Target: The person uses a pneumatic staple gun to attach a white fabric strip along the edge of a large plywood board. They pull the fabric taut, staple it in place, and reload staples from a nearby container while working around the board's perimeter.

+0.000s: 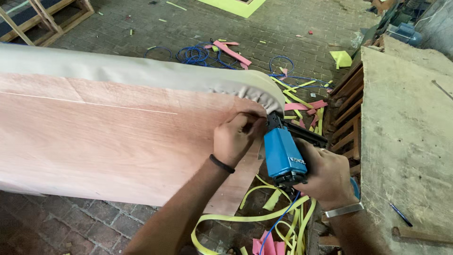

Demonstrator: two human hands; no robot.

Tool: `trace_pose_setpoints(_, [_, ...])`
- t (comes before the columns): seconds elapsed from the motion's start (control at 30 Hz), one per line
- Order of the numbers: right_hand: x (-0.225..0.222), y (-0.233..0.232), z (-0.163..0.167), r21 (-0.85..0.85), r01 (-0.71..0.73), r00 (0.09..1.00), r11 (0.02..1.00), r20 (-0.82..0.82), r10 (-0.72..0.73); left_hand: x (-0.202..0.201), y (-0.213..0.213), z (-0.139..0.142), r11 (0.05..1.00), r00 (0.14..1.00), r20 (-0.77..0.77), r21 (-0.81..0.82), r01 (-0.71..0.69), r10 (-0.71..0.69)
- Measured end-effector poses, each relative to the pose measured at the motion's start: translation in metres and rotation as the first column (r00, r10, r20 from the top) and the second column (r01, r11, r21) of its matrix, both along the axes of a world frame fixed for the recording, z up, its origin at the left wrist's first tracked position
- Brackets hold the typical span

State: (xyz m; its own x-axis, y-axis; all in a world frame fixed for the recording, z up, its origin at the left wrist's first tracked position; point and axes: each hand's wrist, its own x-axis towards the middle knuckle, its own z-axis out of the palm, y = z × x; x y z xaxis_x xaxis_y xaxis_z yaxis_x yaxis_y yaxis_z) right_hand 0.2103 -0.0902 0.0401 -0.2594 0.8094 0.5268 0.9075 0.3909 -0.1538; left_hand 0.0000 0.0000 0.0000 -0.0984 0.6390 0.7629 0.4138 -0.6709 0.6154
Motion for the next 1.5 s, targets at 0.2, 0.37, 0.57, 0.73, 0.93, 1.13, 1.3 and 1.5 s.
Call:
trace_pose_setpoints(0.2, [0.033,-0.015,-0.024,0.011,-0.033,0.997,0.999,-0.074,0.034,0.001,-0.016,-0.003,0.998,0.997,-0.074,0.054,0.012,-0.008])
trace_pose_setpoints(0.37, [0.031,-0.035,-0.053,-0.137,-0.036,0.799,0.99,-0.599,-0.054,0.023,-0.021,0.012,0.945,0.98,-0.188,0.308,0.114,-0.057])
trace_pose_setpoints(0.57, [-0.007,-0.047,-0.081,-0.079,-0.138,0.325,0.987,-0.945,-0.03,0.032,-0.019,0.013,0.905,0.932,-0.362,0.397,0.155,0.0])
trace_pose_setpoints(0.73, [-0.025,-0.038,-0.078,-0.032,-0.052,0.379,0.998,-0.925,-0.01,0.037,-0.016,0.004,0.919,0.899,-0.435,0.37,0.134,0.044])
trace_pose_setpoints(0.93, [-0.02,-0.039,-0.08,-0.223,0.024,0.261,0.975,-0.94,-0.221,0.044,-0.034,-0.011,0.978,0.96,-0.277,0.192,0.084,-0.028])
trace_pose_setpoints(1.13, [0.02,-0.072,-0.114,-0.15,0.09,0.447,0.985,-0.877,-0.175,0.075,-0.056,-0.039,0.991,0.961,-0.246,-0.09,0.103,-0.122])
trace_pose_setpoints(1.3, [0.053,-0.087,-0.145,-0.006,0.064,0.598,0.998,-0.8,-0.043,0.109,-0.055,-0.056,0.985,0.978,-0.166,-0.135,0.108,-0.13])
trace_pose_setpoints(1.5, [0.053,-0.074,-0.139,0.055,0.042,0.647,0.998,-0.762,0.015,0.122,-0.059,-0.053,0.986,0.989,-0.11,-0.147,0.081,-0.098])
